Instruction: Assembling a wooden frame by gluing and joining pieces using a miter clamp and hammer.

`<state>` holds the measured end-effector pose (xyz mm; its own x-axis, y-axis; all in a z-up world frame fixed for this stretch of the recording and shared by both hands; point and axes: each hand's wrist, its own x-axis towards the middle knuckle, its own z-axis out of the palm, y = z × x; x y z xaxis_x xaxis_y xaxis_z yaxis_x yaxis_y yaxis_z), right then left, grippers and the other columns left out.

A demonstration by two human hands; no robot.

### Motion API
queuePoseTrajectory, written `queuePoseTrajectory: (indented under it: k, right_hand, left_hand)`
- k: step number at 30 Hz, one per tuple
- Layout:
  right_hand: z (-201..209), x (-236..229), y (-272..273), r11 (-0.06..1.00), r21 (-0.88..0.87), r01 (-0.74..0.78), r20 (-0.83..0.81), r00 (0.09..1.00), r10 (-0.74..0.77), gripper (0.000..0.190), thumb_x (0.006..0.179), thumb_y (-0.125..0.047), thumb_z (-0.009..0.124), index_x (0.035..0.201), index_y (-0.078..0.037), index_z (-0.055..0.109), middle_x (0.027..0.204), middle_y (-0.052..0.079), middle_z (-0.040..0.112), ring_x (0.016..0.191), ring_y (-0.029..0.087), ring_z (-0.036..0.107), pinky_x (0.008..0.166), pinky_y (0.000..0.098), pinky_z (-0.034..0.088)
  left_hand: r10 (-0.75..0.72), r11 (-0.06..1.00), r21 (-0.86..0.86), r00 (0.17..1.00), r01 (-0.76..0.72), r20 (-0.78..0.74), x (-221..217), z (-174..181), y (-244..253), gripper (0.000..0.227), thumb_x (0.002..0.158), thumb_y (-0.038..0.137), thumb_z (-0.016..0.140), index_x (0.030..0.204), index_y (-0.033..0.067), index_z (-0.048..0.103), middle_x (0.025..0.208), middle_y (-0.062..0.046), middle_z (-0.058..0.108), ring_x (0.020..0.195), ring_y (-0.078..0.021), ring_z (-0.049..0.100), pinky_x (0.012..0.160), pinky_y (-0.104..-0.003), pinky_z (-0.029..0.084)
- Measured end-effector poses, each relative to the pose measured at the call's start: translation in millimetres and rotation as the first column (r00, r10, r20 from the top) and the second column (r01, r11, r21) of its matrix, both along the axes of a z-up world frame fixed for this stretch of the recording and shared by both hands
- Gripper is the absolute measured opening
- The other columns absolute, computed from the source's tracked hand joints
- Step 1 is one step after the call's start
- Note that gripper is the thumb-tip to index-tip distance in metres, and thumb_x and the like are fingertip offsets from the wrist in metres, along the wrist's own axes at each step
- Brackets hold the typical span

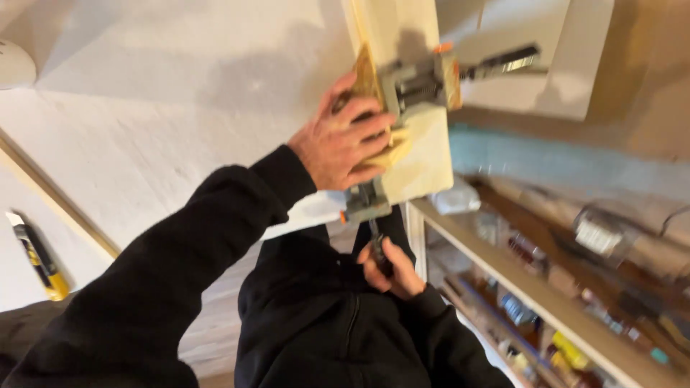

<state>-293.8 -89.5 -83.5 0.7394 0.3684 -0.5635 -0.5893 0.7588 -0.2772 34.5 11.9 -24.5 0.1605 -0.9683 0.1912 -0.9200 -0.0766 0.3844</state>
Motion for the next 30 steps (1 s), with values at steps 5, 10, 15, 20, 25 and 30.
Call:
queuePoseTrajectory:
  k: [5,10,15,20,25,30]
  right_hand:
    - [-41,-37,32,0.793,-0.609,-0.004,-0.111,0.990,-0.081,0.039,0.111,-0.034,0.066,0.102,0.003,0.058,0.071,-0.001,0.054,0.058,0.017,0.043,0.052,0.0305,0.034]
    - [42,29,57,-0.242,-0.970,-0.018,-0.013,1.000,-0.023,0.029,0.092,-0.022,0.078,0.112,-0.004,0.068,0.088,0.011,0.072,0.081,0.025,0.070,0.069,0.0354,0.052]
    - [50,18,41,0.141,-0.989,0.035,0.015,0.990,-0.142,0.041,0.087,-0.018,0.077,0.124,-0.002,0.068,0.096,0.011,0.074,0.087,0.018,0.068,0.082,0.0336,0.056]
    - [60,15,23,0.424,-0.904,0.057,0.020,0.996,-0.091,0.041,0.099,-0.019,0.065,0.134,0.003,0.063,0.114,0.009,0.075,0.108,0.015,0.070,0.096,0.0284,0.052]
    - [61,19,19,0.549,-0.834,-0.051,-0.141,0.982,-0.123,0.041,0.094,-0.020,0.070,0.130,0.000,0.067,0.109,0.009,0.078,0.102,0.014,0.073,0.090,0.0287,0.057]
    - [77,36,24,0.286,-0.949,-0.136,-0.168,0.981,-0.093,0.039,0.086,-0.019,0.081,0.121,-0.003,0.073,0.105,0.011,0.081,0.098,0.016,0.078,0.086,0.0297,0.061]
  left_hand:
    - [-0.025,0.999,-0.023,1.000,0.025,0.012,4,-10,1,0.049,0.094,0.054,0.071,0.113,0.0089,0.070,0.135,-0.008,0.060,0.133,-0.0298,0.047,0.122,-0.070,0.018]
    - [-0.046,0.998,-0.035,0.999,0.046,0.005,3,-6,2,0.047,0.096,0.050,0.073,0.118,0.0087,0.071,0.138,-0.009,0.058,0.134,-0.0315,0.044,0.122,-0.070,0.016]
    - [-0.057,0.998,-0.037,0.998,0.058,0.010,3,-4,4,0.046,0.097,0.048,0.074,0.120,0.0081,0.071,0.141,-0.009,0.056,0.135,-0.0329,0.042,0.123,-0.069,0.014]
    - [-0.039,0.999,-0.032,0.999,0.040,0.033,4,-4,3,0.041,0.097,0.043,0.072,0.120,0.0088,0.073,0.141,-0.006,0.057,0.135,-0.0306,0.043,0.126,-0.068,0.015]
    - [-0.046,0.997,-0.053,0.998,0.047,0.033,5,-2,1,0.038,0.096,0.039,0.072,0.118,0.0075,0.074,0.140,-0.007,0.057,0.134,-0.0307,0.043,0.125,-0.068,0.015]
    - [-0.042,0.998,-0.046,0.999,0.042,0.000,5,2,6,0.040,0.095,0.039,0.073,0.118,0.0065,0.074,0.141,-0.008,0.058,0.134,-0.0306,0.043,0.125,-0.068,0.015]
